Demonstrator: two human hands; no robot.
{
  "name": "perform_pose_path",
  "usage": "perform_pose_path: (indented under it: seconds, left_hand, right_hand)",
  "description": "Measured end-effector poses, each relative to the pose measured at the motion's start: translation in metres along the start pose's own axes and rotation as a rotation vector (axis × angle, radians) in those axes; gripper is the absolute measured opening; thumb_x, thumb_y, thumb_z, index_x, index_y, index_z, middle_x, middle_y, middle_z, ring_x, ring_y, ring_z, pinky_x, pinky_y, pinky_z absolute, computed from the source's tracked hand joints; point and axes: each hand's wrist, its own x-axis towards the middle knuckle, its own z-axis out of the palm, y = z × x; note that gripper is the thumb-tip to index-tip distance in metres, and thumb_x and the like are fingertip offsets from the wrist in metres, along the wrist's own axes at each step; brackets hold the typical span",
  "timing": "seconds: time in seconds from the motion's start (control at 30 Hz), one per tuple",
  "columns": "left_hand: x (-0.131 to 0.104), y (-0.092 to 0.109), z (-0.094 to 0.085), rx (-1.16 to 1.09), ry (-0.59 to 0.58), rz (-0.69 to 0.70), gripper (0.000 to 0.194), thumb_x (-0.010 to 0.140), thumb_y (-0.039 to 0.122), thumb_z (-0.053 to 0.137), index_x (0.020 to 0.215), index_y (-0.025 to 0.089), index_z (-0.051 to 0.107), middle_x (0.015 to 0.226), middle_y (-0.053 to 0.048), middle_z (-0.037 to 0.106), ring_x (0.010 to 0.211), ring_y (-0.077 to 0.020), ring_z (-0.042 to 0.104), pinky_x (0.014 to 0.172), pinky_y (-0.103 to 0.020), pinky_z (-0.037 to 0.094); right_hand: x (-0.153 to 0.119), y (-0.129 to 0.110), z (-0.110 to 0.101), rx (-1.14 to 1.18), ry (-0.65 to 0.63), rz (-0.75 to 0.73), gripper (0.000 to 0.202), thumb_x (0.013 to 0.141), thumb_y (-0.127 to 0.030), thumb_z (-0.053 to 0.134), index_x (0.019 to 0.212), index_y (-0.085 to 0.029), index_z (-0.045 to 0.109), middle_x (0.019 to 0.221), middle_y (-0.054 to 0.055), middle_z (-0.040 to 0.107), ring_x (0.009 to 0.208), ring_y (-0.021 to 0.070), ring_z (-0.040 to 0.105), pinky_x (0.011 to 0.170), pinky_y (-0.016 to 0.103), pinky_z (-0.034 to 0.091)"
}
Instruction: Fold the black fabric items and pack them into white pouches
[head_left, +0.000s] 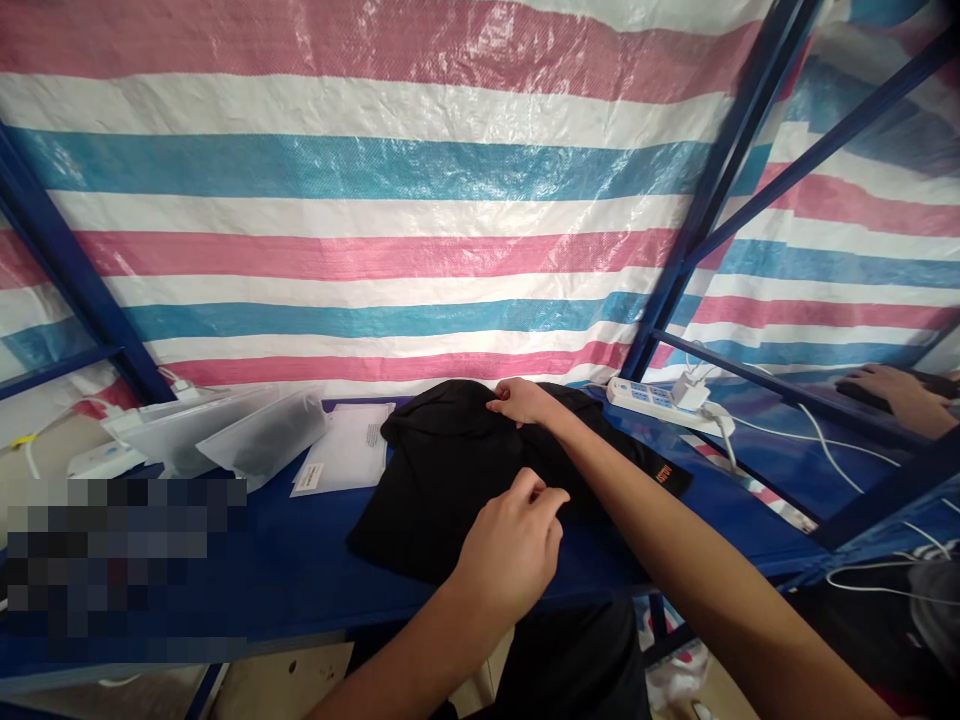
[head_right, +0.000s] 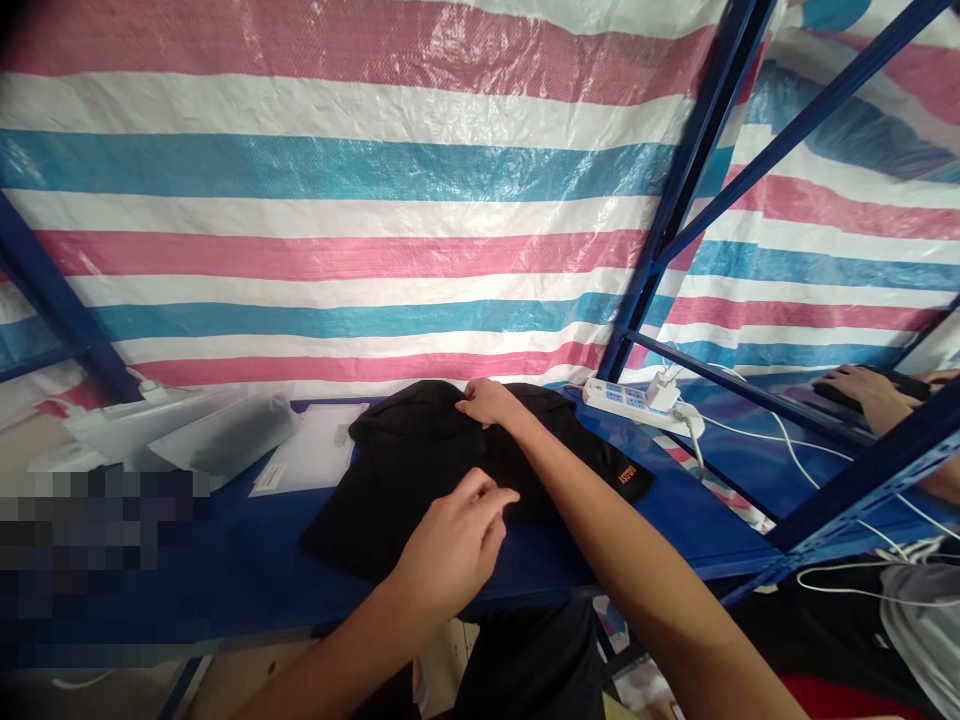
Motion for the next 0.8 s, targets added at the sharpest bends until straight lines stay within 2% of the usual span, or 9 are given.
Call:
perform_pose_path:
  seconds: [0.1,0.2,0.3,0.4,0.47,0.57,0.63,0.7,0.8]
  left_hand:
    - [-0.012,0.009,-0.023,-0.394,0.190,-0.078,0.028,0.108,0.029,0.053,0.126,0.029,0.074,0.122,-0.011,0.069,0.087,-0.0192,0.071,0.078,-0.034,0.064]
    - [-0.036,0.005,-0.046,-0.562,0.357,-0.228,0.023,0.103,0.047,0.067,0.115,0.028,0.074,0.118,-0.008,0.071,0.092,-0.0209,0.072,0.075,-0.030,0.064]
    - [-0.072,-0.019,-0.067,-0.450,0.498,-0.412,0.030,0.096,0.056,0.076,0.101,0.026,0.070,0.102,-0.005,0.073,0.087,-0.0227,0.072,0.072,-0.030,0.060]
    - [-0.113,-0.054,-0.085,-0.171,0.530,-0.545,0.027,0.098,0.054,0.070,0.099,0.027,0.069,0.098,-0.004,0.074,0.088,-0.0252,0.072,0.075,-0.033,0.058]
    - [-0.136,-0.074,-0.093,0.071,0.488,-0.579,0.021,0.097,0.050,0.067,0.100,0.029,0.071,0.102,-0.005,0.075,0.095,-0.0292,0.072,0.077,-0.038,0.058]
    - [-0.152,-0.087,-0.100,0.283,0.433,-0.541,0.015,0.095,0.042,0.063,0.094,0.030,0.072,0.109,-0.008,0.075,0.104,-0.0343,0.070,0.085,-0.047,0.058]
    - [-0.148,-0.085,-0.103,0.375,0.454,-0.460,0.015,0.096,0.037,0.061,0.090,0.028,0.071,0.126,-0.010,0.072,0.120,-0.0378,0.067,0.100,-0.055,0.056]
    - [-0.135,-0.078,-0.107,0.407,0.455,-0.352,0.018,0.100,0.035,0.058,0.092,0.028,0.073,0.143,-0.011,0.067,0.136,-0.0384,0.060,0.114,-0.058,0.049]
    - [-0.113,-0.066,-0.111,0.310,0.252,-0.207,0.029,0.107,0.040,0.056,0.128,0.031,0.075,0.155,-0.010,0.063,0.148,-0.0334,0.055,0.123,-0.051,0.047]
  right_hand:
    - [-0.005,-0.019,-0.017,-0.044,0.019,0.038,0.029,0.085,-0.026,0.084,0.109,-0.016,0.070,0.085,0.012,0.076,0.060,0.0271,0.073,0.061,0.037,0.055]
    - [-0.002,-0.050,-0.022,-0.086,0.157,-0.062,0.042,0.077,-0.014,0.090,0.113,-0.017,0.069,0.100,0.018,0.076,0.084,0.0366,0.079,0.073,0.042,0.060]
    - [0.010,-0.090,-0.011,-0.030,0.129,-0.114,0.035,0.076,-0.012,0.091,0.105,-0.017,0.070,0.102,0.018,0.076,0.086,0.0385,0.080,0.074,0.044,0.061]
    - [0.027,-0.126,0.017,0.108,-0.016,-0.102,0.023,0.082,-0.017,0.092,0.088,-0.017,0.070,0.080,0.011,0.075,0.066,0.0313,0.079,0.064,0.039,0.060]
    - [0.036,-0.139,0.041,0.226,-0.116,-0.129,0.025,0.084,-0.020,0.092,0.079,-0.018,0.067,0.072,0.007,0.074,0.061,0.0271,0.077,0.061,0.035,0.059]
    - [0.040,-0.136,0.071,0.319,-0.194,-0.213,0.026,0.088,-0.023,0.089,0.074,-0.019,0.067,0.075,0.006,0.077,0.064,0.0228,0.077,0.063,0.031,0.058]
    - [0.036,-0.125,0.081,0.318,-0.093,-0.330,0.018,0.093,-0.023,0.082,0.080,-0.019,0.070,0.082,0.005,0.080,0.072,0.0214,0.077,0.069,0.030,0.057]
    - [0.028,-0.112,0.082,0.320,0.077,-0.461,0.008,0.099,-0.022,0.073,0.091,-0.019,0.073,0.093,0.005,0.081,0.083,0.0206,0.078,0.078,0.030,0.058]
    - [0.015,-0.092,0.076,0.243,0.204,-0.580,0.016,0.105,-0.026,0.063,0.108,-0.019,0.076,0.111,0.009,0.082,0.102,0.0234,0.077,0.095,0.036,0.058]
